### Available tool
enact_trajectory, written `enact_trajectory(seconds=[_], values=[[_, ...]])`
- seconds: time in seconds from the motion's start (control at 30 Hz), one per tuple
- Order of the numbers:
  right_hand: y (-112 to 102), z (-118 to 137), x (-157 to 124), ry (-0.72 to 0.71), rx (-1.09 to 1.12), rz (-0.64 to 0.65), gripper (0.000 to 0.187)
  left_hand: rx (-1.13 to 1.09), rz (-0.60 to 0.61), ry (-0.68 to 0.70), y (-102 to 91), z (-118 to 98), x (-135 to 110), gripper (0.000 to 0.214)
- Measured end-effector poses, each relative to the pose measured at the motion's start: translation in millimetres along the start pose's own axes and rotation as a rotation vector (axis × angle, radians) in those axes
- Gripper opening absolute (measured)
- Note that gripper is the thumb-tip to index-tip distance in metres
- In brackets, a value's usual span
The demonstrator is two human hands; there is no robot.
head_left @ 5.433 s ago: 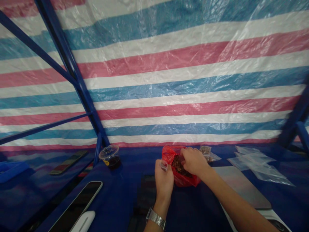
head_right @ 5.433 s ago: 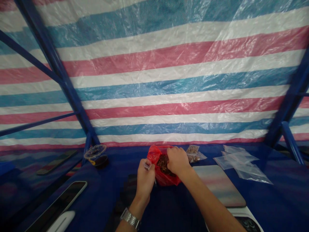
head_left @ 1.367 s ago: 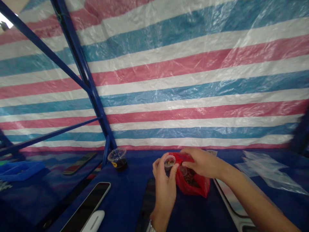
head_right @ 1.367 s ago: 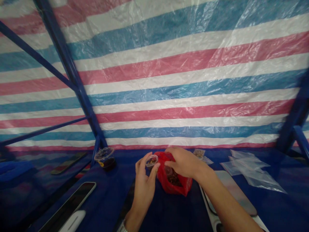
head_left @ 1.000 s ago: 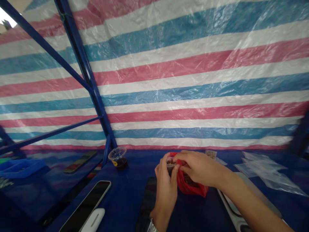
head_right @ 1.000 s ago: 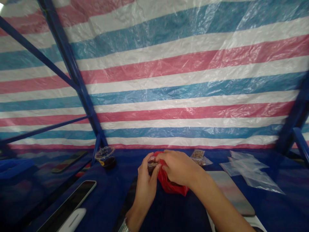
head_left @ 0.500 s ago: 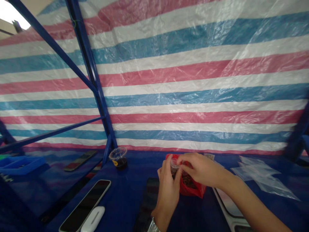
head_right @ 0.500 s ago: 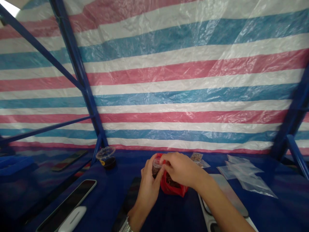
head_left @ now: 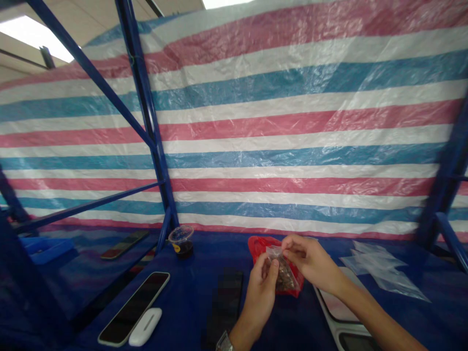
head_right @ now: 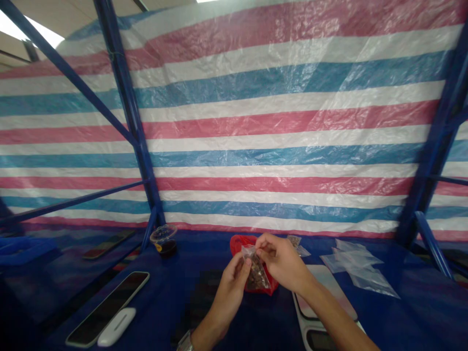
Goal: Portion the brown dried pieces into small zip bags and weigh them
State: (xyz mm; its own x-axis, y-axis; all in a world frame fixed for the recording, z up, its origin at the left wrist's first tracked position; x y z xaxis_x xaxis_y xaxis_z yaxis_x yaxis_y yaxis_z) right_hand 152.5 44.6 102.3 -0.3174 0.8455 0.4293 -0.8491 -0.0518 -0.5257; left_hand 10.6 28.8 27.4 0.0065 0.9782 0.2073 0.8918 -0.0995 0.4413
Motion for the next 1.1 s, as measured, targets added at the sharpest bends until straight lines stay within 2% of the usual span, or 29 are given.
enact_trajectory(seconds=[0.13, 0.27, 0.47, 0.6, 0.9, 1.1], values=[[1, -19, -11, 0.069, -0.023, -0.079, 0.018, -0.081, -0.082, -0.140, 6.6, 29, -5, 0.072], [2, -42, -13, 0.192, -0.156, -0.097, 0.024, -0.164, -0.112, -0.254, 13.0, 50, -10, 0.062], [5, -59, -3, 0.325, -0.127, -0.054, 0.019, -0.270, -0.146, -0.354, 19.9, 51, 0, 0.034], [10, -67, 3, 0.384, -0.118, -0.052, 0.022, -0.290, -0.209, -0.430, 25.0, 54, 4, 0.026], [20, -70, 13, 0.376, -0.127, 0.066, 0.015, -0.285, -0.256, -0.528, 25.7, 63, -1, 0.028], [21, -68, 17, 0.376, -0.225, 0.030, 0.021, -0.225, -0.249, -0.541, 22.9, 62, -2, 0.034]])
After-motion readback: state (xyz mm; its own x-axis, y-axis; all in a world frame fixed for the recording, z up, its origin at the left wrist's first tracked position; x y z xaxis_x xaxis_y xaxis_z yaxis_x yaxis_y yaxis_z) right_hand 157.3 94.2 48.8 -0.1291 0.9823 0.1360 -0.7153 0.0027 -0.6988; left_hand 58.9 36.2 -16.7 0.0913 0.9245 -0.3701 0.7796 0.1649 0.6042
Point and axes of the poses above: each hand's wrist, its own x-axis towards the middle knuckle, its own y-axis out of the palm, z = x × y, the point moved 4 cm from there along x, towards the middle knuckle, and after that the axes turned 5 degrees about -x, right-handed, at the moved point
